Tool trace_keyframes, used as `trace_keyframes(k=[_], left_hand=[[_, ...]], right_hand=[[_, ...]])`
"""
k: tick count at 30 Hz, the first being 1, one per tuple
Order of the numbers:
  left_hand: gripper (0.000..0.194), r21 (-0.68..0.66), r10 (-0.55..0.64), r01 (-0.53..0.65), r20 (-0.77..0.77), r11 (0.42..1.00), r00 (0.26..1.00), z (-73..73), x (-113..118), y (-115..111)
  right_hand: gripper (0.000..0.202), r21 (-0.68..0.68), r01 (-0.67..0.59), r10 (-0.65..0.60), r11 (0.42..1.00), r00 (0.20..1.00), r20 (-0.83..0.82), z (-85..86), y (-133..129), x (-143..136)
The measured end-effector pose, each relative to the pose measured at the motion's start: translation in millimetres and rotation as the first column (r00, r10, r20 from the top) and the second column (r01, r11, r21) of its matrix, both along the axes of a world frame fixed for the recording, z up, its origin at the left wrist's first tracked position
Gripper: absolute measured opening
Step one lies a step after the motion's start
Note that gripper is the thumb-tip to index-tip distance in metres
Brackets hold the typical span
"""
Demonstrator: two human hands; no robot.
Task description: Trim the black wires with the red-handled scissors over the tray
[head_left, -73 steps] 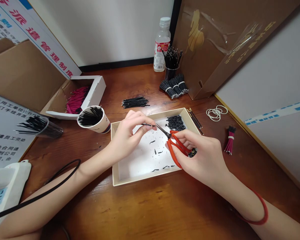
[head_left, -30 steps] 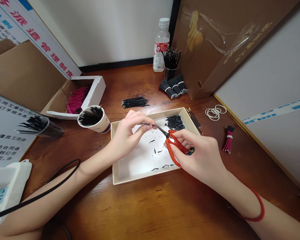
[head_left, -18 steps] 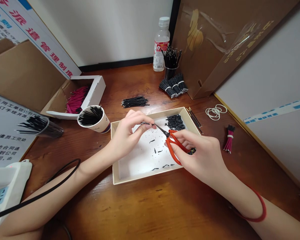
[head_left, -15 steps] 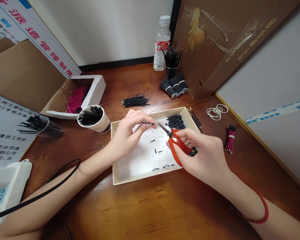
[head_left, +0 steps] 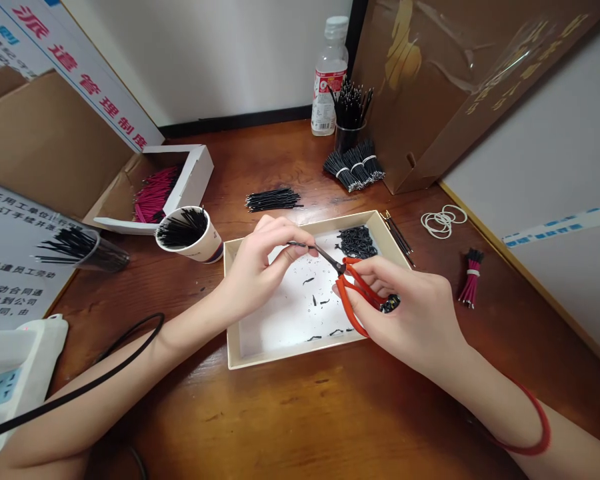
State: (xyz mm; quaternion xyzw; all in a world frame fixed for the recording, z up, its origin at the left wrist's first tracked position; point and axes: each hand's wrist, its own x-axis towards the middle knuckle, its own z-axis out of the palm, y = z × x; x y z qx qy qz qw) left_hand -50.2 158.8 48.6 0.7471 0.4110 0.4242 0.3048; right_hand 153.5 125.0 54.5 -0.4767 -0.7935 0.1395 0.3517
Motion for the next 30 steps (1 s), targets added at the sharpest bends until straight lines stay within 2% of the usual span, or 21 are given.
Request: trace_keyframes(k=[19,30], left_hand=[[0.015,-0.044,0.009,-0.009,0.003,0.999,1.000,0.9,-0.1,0.3],[0.016,-0.011,-0.005,0.005,-0.016,1.000,1.000,1.7,-0.2,0.3]], right_hand=[[0.008,0.045,0.029,-0.030,0.999,0.999,0.027,-4.3,0.0,1.8],[0.009,0.050,0.039,-0.039,0.998,0.999,-0.006,-1.7,0.6,-0.5]])
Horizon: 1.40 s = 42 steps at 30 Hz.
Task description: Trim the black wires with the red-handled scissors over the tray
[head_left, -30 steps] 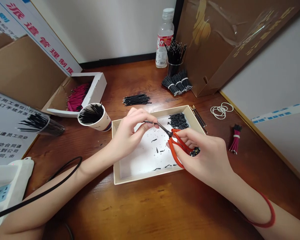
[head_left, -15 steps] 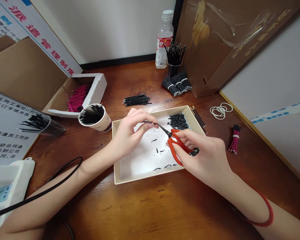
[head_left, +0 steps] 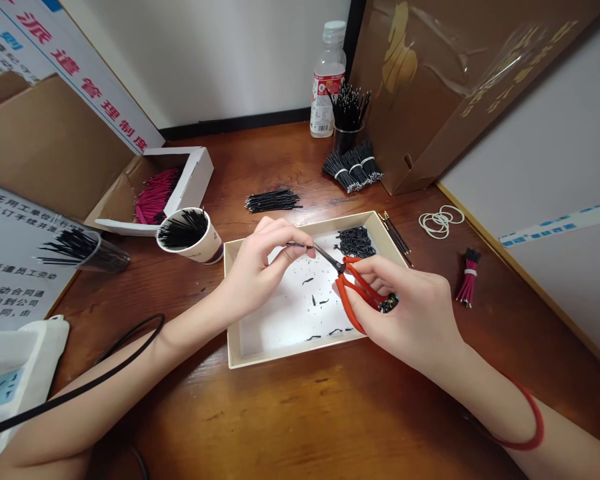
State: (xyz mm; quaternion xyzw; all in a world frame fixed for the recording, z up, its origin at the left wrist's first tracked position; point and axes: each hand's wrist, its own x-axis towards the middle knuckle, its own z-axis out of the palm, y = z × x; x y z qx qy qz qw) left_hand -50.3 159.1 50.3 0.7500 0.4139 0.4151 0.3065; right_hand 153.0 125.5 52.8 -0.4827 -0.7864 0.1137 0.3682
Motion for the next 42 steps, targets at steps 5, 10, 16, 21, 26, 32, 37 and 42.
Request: trace_keyframes(k=[5,10,16,21,26,32,37,42], left_hand=[[0.016,-0.017,0.010,-0.010,-0.012,1.000,1.000,-0.8,-0.3,-0.1],[0.016,-0.004,0.019,-0.019,-0.025,1.000,1.000,-0.9,-0.2,-0.2],[0.017,0.006,0.022,-0.022,-0.039,1.000,0.999,-0.3,0.1,-0.5],[0.017,0.020,0.016,-0.016,-0.044,1.000,0.999,0.8,0.3,-0.2],[0.017,0.021,0.010,-0.009,-0.035,1.000,0.999,0.4,0.0,-0.2],[0.015,0.003,0.013,-0.013,-0.020,1.000,1.000,-0.7,-0.2,-0.2],[0.016,-0.015,0.022,-0.023,-0.036,1.000,0.999,-0.5,-0.1,0.2],[0.016,-0.012,0.027,-0.028,-0.046,1.000,0.999,0.3,0.2,0.3]], right_hand=[[0.008,0.003,-0.008,0.008,1.000,1.000,0.012,-0.1,-0.1,-0.3],[0.009,-0.001,0.001,-0.001,1.000,1.000,0.027,0.2,-0.1,0.3],[0.008,-0.017,-0.001,0.002,1.000,0.999,0.034,0.4,-0.5,1.4],[0.007,-0.019,-0.005,0.005,1.000,1.000,0.024,-0.7,0.1,1.6],[0.007,-0.014,-0.004,0.004,1.000,1.000,0.027,-0.7,-0.8,2.1],[0.008,-0.010,-0.004,0.004,1.000,0.999,0.043,0.6,-1.1,2.1],[0.010,-0.005,-0.012,0.012,1.000,0.999,0.051,-2.0,-0.5,2.6],[0.009,-0.024,-0.001,0.002,1.000,0.999,0.033,-1.3,-1.0,2.0]])
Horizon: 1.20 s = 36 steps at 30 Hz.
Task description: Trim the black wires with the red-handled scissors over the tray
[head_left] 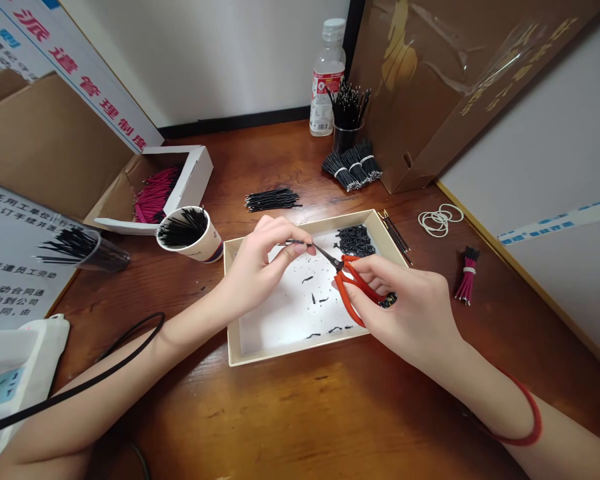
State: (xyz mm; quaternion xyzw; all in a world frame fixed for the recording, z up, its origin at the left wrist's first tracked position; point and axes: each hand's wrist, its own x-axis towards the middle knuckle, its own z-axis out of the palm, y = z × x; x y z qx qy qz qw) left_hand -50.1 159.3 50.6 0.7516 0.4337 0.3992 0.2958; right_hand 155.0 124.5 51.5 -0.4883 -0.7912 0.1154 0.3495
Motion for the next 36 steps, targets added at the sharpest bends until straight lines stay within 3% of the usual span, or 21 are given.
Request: trace_keyframes(k=[36], left_hand=[[0.015,-0.010,-0.017,0.017,0.030,1.000,0.999,0.7,0.3,-1.5]], right_hand=[[0.010,-0.022,-0.005,0.004,1.000,1.000,-0.020,2.6,-0.2,-1.1]])
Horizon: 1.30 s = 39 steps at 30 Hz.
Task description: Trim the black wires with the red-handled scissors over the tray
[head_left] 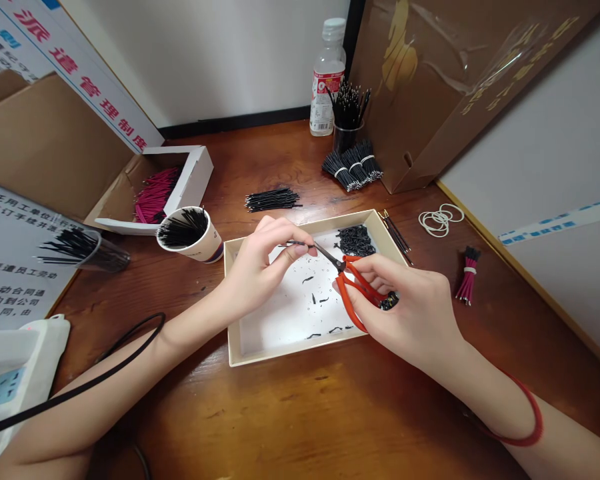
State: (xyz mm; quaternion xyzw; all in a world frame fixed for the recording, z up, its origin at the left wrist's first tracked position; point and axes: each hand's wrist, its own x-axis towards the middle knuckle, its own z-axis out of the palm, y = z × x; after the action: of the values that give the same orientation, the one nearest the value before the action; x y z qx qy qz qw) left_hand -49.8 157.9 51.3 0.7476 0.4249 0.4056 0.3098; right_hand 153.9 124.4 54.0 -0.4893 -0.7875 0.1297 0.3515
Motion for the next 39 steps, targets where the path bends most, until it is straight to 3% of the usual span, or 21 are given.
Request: trace_keyframes(k=[3,6,9,12,15,19,21,25,27,39], left_hand=[[0.015,-0.028,0.013,-0.012,0.014,1.000,1.000,1.7,0,0],[0.014,-0.074,0.018,-0.015,0.039,0.997,0.999,3.8,2,-2],[0.011,-0.086,0.000,0.002,0.023,0.996,1.000,5.4,3,-3],[0.011,-0.085,-0.028,0.027,-0.006,0.996,1.000,5.8,4,-5],[0.010,-0.102,-0.032,0.029,-0.036,0.994,0.999,5.7,5,-5],[0.010,-0.102,-0.037,0.030,-0.067,0.994,0.997,6.9,5,-5],[0.011,-0.093,-0.012,0.007,-0.054,0.996,0.998,7.7,5,-4],[0.011,-0.104,0.037,-0.038,-0.016,0.994,0.999,8.7,6,-4],[0.010,-0.121,0.043,-0.046,-0.025,0.992,0.999,9.3,6,-4],[0.009,-0.173,0.048,-0.047,-0.002,0.984,0.999,10.9,6,-5]], right_hand=[[0.008,-0.056,0.008,-0.011,0.998,0.998,-0.054,1.0,0,1],[0.006,-0.208,0.003,-0.046,0.978,0.978,-0.205,4.3,3,2],[0.012,-0.370,-0.082,-0.089,0.925,0.902,-0.423,8.2,9,-2],[0.024,-0.441,-0.193,-0.100,0.876,0.822,-0.560,11.2,14,-10],[0.027,-0.434,-0.186,-0.098,0.881,0.827,-0.554,12.8,17,-16],[0.028,-0.436,-0.084,-0.151,0.896,0.866,-0.477,15.5,16,-16],[0.027,-0.510,-0.059,-0.226,0.858,0.849,-0.478,17.1,14,-15],[0.029,-0.703,-0.176,-0.349,0.689,0.769,-0.536,17.0,9,-12],[0.029,-0.740,-0.207,-0.374,0.640,0.757,-0.535,15.4,8,-11],[0.016,-0.771,-0.245,-0.356,0.587,0.778,-0.518,13.6,7,-3]])
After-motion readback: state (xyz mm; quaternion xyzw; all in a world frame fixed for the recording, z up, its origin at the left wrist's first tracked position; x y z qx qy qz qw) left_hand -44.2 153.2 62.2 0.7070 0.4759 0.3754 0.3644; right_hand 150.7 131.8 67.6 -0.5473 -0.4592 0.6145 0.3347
